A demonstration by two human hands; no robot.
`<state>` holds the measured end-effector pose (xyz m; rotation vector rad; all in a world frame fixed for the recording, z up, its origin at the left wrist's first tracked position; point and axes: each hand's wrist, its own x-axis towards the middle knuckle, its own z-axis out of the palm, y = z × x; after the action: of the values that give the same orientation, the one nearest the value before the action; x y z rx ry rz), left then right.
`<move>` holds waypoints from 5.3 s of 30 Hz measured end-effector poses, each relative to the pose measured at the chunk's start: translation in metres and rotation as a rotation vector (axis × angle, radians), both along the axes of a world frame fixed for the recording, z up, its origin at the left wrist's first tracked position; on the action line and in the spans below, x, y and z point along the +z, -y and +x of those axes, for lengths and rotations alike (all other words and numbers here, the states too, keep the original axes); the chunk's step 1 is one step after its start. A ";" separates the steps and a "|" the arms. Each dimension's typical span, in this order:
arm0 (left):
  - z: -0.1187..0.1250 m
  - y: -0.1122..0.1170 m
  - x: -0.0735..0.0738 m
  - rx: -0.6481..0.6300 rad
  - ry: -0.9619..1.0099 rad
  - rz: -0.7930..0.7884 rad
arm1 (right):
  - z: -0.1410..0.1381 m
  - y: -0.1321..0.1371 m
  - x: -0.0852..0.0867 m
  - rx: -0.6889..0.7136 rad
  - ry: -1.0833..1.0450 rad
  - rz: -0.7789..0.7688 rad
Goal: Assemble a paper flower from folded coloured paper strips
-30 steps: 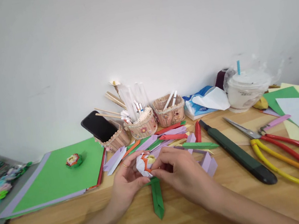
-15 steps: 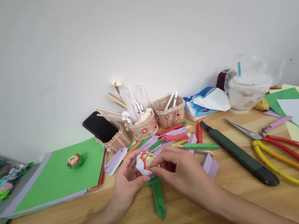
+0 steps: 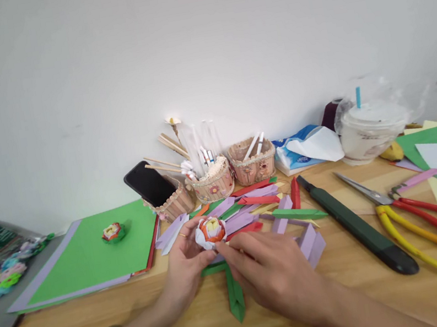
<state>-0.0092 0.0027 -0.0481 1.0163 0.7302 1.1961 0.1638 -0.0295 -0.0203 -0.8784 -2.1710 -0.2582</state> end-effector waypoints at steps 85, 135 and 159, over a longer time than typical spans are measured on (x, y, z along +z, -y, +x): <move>-0.008 0.010 0.007 0.057 -0.542 0.621 | -0.008 -0.006 0.008 -0.033 -0.472 -0.673; -0.006 0.009 0.006 0.030 -0.399 0.527 | -0.003 -0.009 0.011 0.125 -0.460 -0.659; -0.005 0.006 0.003 -0.022 -0.311 0.463 | -0.002 -0.009 0.014 0.078 -0.447 -0.801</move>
<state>-0.0146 -0.0032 -0.0455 1.6174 0.6917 1.2296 0.1613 -0.0200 -0.0067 -1.1308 -1.8542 0.8287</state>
